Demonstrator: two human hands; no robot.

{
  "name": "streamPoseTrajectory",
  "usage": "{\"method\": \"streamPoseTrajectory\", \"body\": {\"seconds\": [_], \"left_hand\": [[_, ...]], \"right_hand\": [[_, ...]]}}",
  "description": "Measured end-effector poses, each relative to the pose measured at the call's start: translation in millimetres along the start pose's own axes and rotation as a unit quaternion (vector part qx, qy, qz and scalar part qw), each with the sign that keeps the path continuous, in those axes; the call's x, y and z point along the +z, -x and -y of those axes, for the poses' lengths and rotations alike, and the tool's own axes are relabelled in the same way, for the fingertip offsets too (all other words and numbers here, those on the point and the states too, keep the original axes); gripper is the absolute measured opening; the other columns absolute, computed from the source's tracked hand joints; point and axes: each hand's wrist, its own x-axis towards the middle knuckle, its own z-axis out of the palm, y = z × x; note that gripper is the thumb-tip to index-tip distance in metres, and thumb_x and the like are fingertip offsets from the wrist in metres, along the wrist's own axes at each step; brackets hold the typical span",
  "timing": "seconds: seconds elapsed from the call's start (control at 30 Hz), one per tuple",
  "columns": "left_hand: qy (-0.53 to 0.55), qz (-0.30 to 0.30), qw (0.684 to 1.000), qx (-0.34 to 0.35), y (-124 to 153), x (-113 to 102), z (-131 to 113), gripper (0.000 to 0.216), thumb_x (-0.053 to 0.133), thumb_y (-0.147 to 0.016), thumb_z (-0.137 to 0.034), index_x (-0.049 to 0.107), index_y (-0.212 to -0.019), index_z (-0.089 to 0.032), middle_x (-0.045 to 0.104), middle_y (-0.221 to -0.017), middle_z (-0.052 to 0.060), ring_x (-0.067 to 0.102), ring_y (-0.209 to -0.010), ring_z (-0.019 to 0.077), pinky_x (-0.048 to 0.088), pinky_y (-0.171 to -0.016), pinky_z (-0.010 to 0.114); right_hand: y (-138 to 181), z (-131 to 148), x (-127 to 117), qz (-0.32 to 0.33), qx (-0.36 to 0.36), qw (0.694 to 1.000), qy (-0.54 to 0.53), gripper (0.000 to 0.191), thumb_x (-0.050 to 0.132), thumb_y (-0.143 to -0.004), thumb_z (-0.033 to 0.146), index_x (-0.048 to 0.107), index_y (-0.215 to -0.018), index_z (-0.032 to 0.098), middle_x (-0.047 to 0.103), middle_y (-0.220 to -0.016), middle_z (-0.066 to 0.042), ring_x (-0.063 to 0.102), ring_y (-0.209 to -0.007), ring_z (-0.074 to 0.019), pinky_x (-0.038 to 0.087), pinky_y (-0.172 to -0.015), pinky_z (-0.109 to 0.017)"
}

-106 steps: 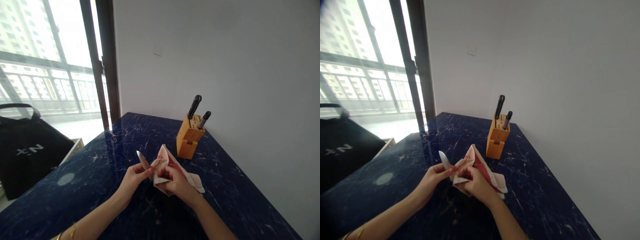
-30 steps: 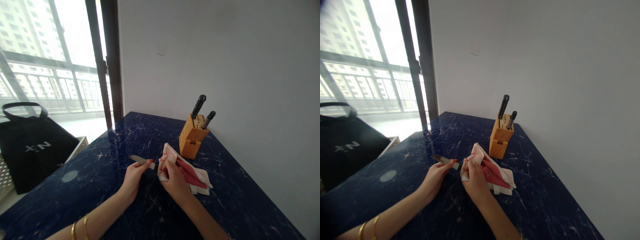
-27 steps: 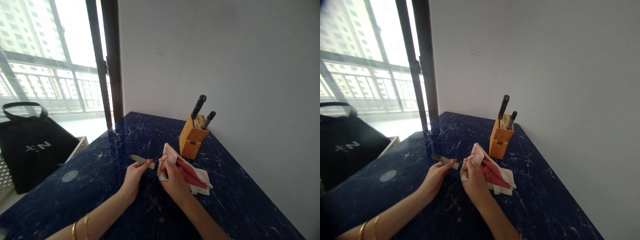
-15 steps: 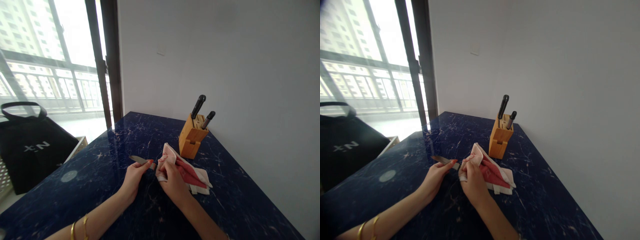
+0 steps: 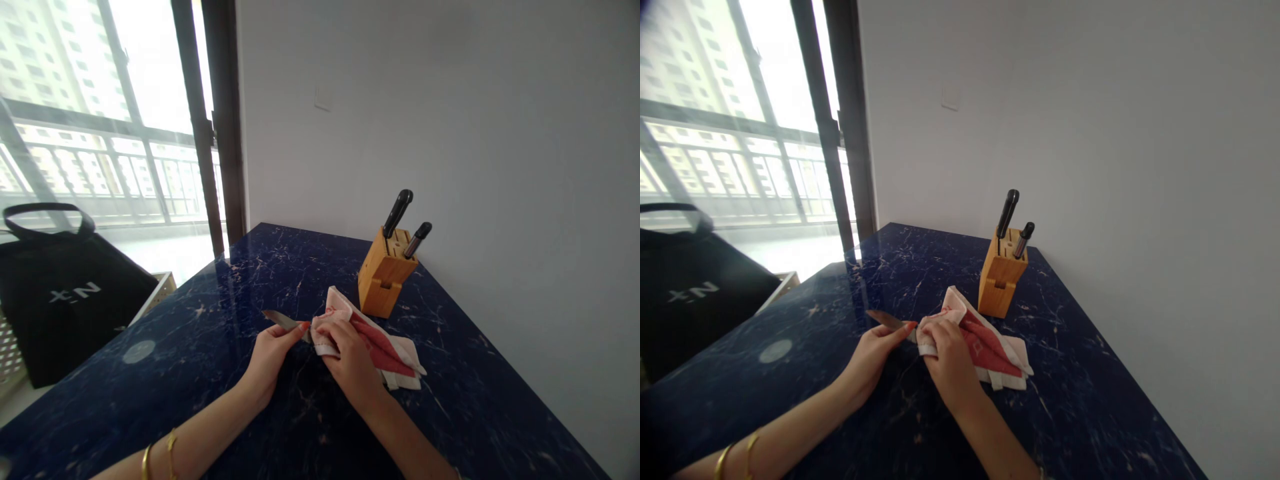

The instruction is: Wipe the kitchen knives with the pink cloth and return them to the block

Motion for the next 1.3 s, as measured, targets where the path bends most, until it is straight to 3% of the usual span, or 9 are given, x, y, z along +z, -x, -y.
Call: {"method": "streamPoseTrajectory", "body": {"seconds": [0.27, 0.53, 0.73, 0.97, 1.17, 1.3], "left_hand": [[0.010, 0.012, 1.000, 0.002, 0.3, -0.3, 0.4, 0.027, 0.073, -0.062, -0.030, 0.070, -0.081, -0.011, 0.071, -0.076, 0.007, 0.063, -0.071, 0.0174, 0.046, -0.070, 0.025], [-0.013, -0.048, 0.999, 0.002, -6.9, -6.9, 2.5, 0.026, 0.074, -0.059, -0.030, 0.071, -0.079, -0.012, 0.071, -0.079, 0.007, 0.061, -0.069, 0.0145, 0.044, -0.064, 0.021], [-0.003, -0.034, 0.999, 0.002, -6.1, -5.0, 0.7, 0.028, 0.075, -0.058, -0.031, 0.071, -0.078, -0.012, 0.071, -0.080, 0.008, 0.061, -0.070, 0.0159, 0.044, -0.066, 0.023], [-0.024, -0.088, 0.996, -0.013, -12.8, -9.6, -3.6, 0.033, 0.077, -0.053, -0.030, 0.071, -0.079, -0.011, 0.069, -0.086, 0.010, 0.058, -0.066, 0.0115, 0.038, -0.053, 0.018], [-0.024, -0.084, 0.996, -0.012, -12.1, -9.9, -3.9, 0.032, 0.077, -0.054, -0.031, 0.071, -0.078, -0.012, 0.069, -0.086, 0.009, 0.057, -0.065, 0.0107, 0.037, -0.052, 0.017], [-0.006, -0.090, 0.995, -0.030, -14.8, -12.8, -3.6, 0.031, 0.079, -0.051, -0.028, 0.071, -0.076, -0.012, 0.068, -0.087, 0.009, 0.055, -0.060, 0.0084, 0.036, -0.048, 0.016]], "right_hand": [[1.1, 4.9, 1.7, 0.039, -0.027, 0.999, 0.003, 0.010, 0.045, -0.082, 0.017, 0.054, -0.079, 0.020, 0.058, -0.087, -0.003, 0.053, -0.090, -0.0161, 0.040, -0.084, -0.031], [0.6, -11.2, -5.4, 0.034, 0.094, 0.993, 0.059, 0.007, 0.049, -0.074, 0.016, 0.054, -0.070, 0.020, 0.060, -0.076, -0.002, 0.056, -0.071, -0.0154, 0.042, -0.062, -0.026], [1.2, -6.3, -1.6, 0.044, 0.031, 0.998, 0.034, 0.010, 0.045, -0.079, 0.017, 0.054, -0.077, 0.020, 0.060, -0.083, -0.002, 0.056, -0.079, -0.0152, 0.042, -0.069, -0.027], [0.4, -25.1, -11.4, 0.055, 0.090, 0.990, 0.099, 0.011, 0.048, -0.072, 0.012, 0.047, -0.064, 0.020, 0.057, -0.068, -0.001, 0.054, -0.067, -0.0151, 0.041, -0.064, -0.027], [3.7, -21.0, -8.2, 0.072, 0.032, 0.990, 0.117, 0.010, 0.044, -0.077, 0.013, 0.050, -0.073, 0.020, 0.058, -0.079, -0.003, 0.055, -0.079, -0.0170, 0.041, -0.072, -0.030], [2.9, -22.8, -9.0, 0.080, 0.021, 0.980, 0.181, 0.011, 0.044, -0.076, 0.012, 0.050, -0.070, 0.019, 0.058, -0.076, -0.005, 0.055, -0.076, -0.0181, 0.041, -0.070, -0.030]]}}
